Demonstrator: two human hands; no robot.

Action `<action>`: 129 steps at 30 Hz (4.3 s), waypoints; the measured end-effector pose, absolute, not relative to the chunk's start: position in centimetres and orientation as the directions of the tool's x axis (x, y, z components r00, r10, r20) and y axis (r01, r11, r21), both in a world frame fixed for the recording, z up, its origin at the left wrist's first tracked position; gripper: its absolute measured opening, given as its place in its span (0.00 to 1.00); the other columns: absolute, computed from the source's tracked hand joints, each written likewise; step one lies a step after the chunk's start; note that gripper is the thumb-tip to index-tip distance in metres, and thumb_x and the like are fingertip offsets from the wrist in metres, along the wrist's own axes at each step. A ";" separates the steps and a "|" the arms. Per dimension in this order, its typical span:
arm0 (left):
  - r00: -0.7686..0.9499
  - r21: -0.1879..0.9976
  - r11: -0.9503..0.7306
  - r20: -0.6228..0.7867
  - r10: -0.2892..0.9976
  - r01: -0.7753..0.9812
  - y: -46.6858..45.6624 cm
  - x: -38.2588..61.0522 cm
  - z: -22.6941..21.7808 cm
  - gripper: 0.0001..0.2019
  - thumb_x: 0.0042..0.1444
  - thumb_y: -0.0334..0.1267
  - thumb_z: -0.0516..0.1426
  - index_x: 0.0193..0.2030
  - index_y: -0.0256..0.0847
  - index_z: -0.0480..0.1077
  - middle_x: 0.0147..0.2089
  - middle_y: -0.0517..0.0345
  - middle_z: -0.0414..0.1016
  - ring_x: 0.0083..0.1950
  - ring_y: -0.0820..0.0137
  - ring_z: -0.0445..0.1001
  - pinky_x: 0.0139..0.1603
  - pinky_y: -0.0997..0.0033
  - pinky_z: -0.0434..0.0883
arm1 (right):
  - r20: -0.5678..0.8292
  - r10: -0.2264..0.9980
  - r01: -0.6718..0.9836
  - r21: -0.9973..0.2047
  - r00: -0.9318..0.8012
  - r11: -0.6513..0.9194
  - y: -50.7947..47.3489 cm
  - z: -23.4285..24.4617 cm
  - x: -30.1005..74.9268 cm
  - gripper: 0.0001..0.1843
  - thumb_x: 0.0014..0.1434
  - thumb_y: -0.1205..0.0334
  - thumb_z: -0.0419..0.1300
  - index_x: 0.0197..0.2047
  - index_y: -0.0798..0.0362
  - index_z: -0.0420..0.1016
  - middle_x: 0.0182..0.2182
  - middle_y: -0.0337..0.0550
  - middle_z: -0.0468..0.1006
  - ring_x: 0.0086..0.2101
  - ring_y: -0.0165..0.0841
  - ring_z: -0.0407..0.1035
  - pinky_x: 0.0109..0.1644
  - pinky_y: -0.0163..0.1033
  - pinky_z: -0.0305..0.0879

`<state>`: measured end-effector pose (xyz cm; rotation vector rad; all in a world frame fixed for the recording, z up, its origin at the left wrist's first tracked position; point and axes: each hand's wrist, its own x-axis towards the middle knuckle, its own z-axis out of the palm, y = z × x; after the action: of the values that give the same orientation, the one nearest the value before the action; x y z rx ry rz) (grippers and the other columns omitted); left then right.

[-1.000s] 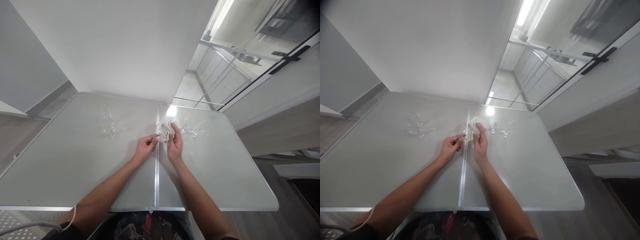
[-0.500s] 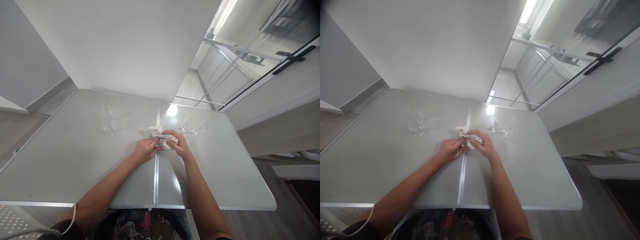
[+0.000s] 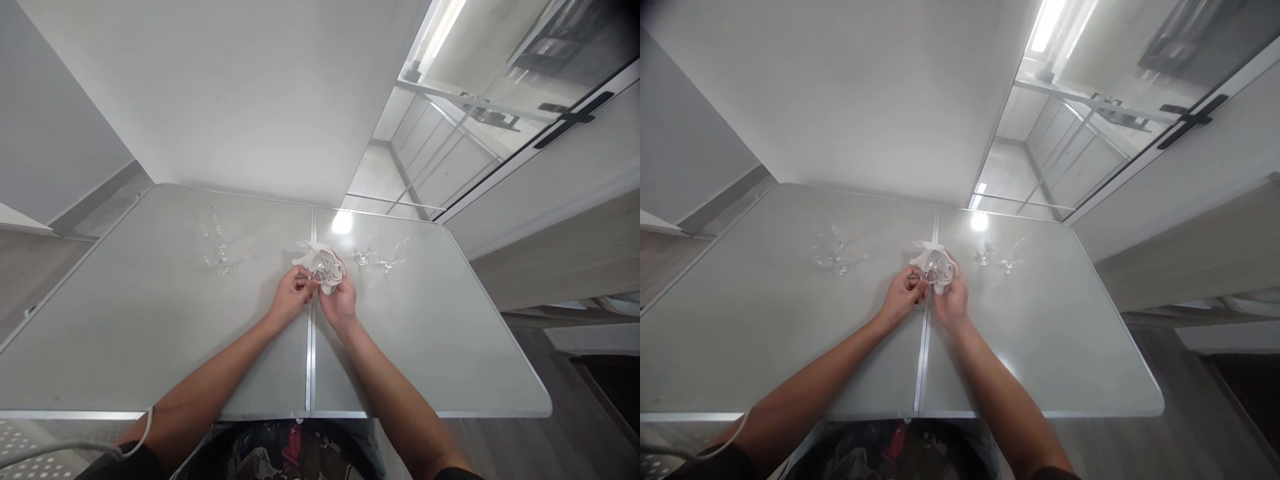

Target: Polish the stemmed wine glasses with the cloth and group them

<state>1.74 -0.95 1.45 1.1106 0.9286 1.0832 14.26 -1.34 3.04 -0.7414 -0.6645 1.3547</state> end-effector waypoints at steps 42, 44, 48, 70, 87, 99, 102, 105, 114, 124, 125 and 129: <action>0.083 0.971 -0.120 0.105 0.991 0.205 -0.1 -0.5 2.1 0.14 0.65 0.47 0.54 0.40 0.42 0.76 0.34 0.58 0.78 0.35 0.67 0.72 0.37 0.70 0.66 | 0.052 0.985 -0.010 -0.999 -0.164 0.051 -0.7 1.7 14.8 0.23 0.63 0.48 0.62 0.56 0.52 0.71 0.47 0.48 0.78 0.44 0.39 0.72 0.53 0.44 0.68; 0.150 0.959 -0.169 0.136 0.979 0.228 -0.4 -0.2 2.2 0.15 0.67 0.46 0.51 0.39 0.42 0.77 0.34 0.57 0.78 0.34 0.67 0.72 0.37 0.69 0.66 | 0.040 0.984 0.054 -0.997 -0.172 0.051 -0.5 1.8 15.4 0.22 0.61 0.52 0.63 0.55 0.52 0.70 0.45 0.47 0.78 0.42 0.38 0.72 0.51 0.43 0.69; 0.123 0.870 -0.283 0.255 0.959 0.404 -0.9 0.0 2.2 0.13 0.65 0.44 0.54 0.35 0.43 0.76 0.33 0.54 0.75 0.38 0.64 0.72 0.44 0.65 0.67 | 0.092 0.977 0.262 -0.955 -0.191 0.141 -0.3 2.2 16.7 0.15 0.62 0.60 0.59 0.51 0.52 0.71 0.39 0.43 0.77 0.40 0.37 0.71 0.48 0.40 0.68; 0.079 0.973 -0.121 0.138 0.987 -0.195 -0.6 -0.1 3.2 0.22 0.56 0.50 0.65 0.51 0.41 0.68 0.53 0.46 0.77 0.57 0.59 0.75 0.59 0.59 0.69 | 0.170 0.952 0.477 -0.834 -0.255 0.276 -1.0 1.8 15.3 0.12 0.64 0.59 0.55 0.48 0.54 0.72 0.41 0.50 0.77 0.43 0.42 0.70 0.50 0.46 0.66; 0.075 0.961 -0.054 0.076 0.994 -0.270 -0.1 -0.3 2.8 0.23 0.53 0.47 0.68 0.51 0.42 0.68 0.54 0.46 0.78 0.57 0.58 0.76 0.57 0.60 0.70 | 0.154 0.973 0.475 -0.852 -0.171 0.218 -1.5 2.3 15.2 0.15 0.64 0.54 0.57 0.50 0.51 0.73 0.39 0.48 0.77 0.37 0.39 0.67 0.43 0.42 0.65; 0.173 0.897 0.021 0.063 0.983 -0.442 -0.1 -0.4 2.8 0.24 0.54 0.51 0.66 0.53 0.40 0.69 0.55 0.43 0.78 0.51 0.60 0.78 0.53 0.60 0.73 | -0.027 0.909 0.225 -0.972 -0.415 0.073 -0.7 3.0 17.5 0.16 0.65 0.48 0.59 0.44 0.52 0.75 0.35 0.46 0.77 0.34 0.37 0.70 0.42 0.41 0.66; 0.085 0.914 -0.021 0.061 0.995 -0.404 0.1 -0.5 2.6 0.24 0.54 0.48 0.67 0.53 0.40 0.70 0.57 0.43 0.77 0.56 0.59 0.76 0.55 0.61 0.72 | 0.187 0.944 0.507 -0.806 -0.273 0.307 -0.7 2.7 16.4 0.14 0.65 0.55 0.58 0.51 0.50 0.74 0.43 0.50 0.79 0.42 0.42 0.70 0.50 0.45 0.64; 0.095 0.883 0.035 0.011 0.995 -0.469 0.2 -0.7 2.7 0.22 0.56 0.50 0.65 0.51 0.38 0.71 0.56 0.42 0.78 0.52 0.60 0.78 0.52 0.62 0.73 | 0.114 0.958 0.396 -0.893 -0.264 0.215 -0.8 2.6 16.2 0.15 0.66 0.52 0.57 0.50 0.50 0.75 0.39 0.47 0.79 0.38 0.40 0.71 0.46 0.43 0.65; 0.125 0.861 0.005 0.068 0.990 -0.508 -0.1 -0.3 3.2 0.24 0.54 0.51 0.66 0.52 0.39 0.71 0.54 0.42 0.78 0.52 0.59 0.78 0.53 0.60 0.73 | -0.020 0.916 0.220 -0.972 -0.400 0.075 -0.6 3.6 17.4 0.17 0.64 0.50 0.59 0.49 0.53 0.75 0.39 0.48 0.79 0.37 0.39 0.72 0.45 0.44 0.66; 0.303 0.826 0.138 0.042 0.952 -0.547 0.2 -1.3 3.3 0.27 0.53 0.54 0.66 0.52 0.37 0.73 0.54 0.40 0.79 0.47 0.57 0.80 0.51 0.57 0.75 | -0.180 0.834 -0.001 -0.977 -0.522 -0.211 -1.1 3.4 17.2 0.20 0.63 0.44 0.59 0.42 0.54 0.76 0.31 0.44 0.76 0.29 0.34 0.68 0.35 0.38 0.64; 0.302 0.835 0.136 0.038 0.952 -0.533 0.3 -1.4 3.2 0.27 0.53 0.54 0.66 0.52 0.37 0.73 0.52 0.40 0.79 0.47 0.57 0.81 0.51 0.57 0.75 | -0.199 0.818 -0.045 -0.963 -0.540 -0.264 -1.1 3.4 17.1 0.21 0.63 0.43 0.59 0.41 0.54 0.76 0.31 0.44 0.76 0.29 0.34 0.68 0.35 0.38 0.64; 0.053 0.932 -0.064 0.088 0.995 -0.356 0.0 -0.7 3.0 0.23 0.52 0.46 0.69 0.51 0.40 0.71 0.52 0.45 0.80 0.52 0.59 0.79 0.56 0.57 0.73 | -0.001 0.952 0.191 -0.980 -0.306 0.061 -1.0 2.9 16.1 0.16 0.62 0.52 0.61 0.47 0.53 0.75 0.37 0.45 0.78 0.36 0.38 0.71 0.44 0.41 0.65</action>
<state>-0.67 0.01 2.96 1.0236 0.8538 1.3644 16.11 -1.02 2.90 -1.1701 -1.6045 1.3103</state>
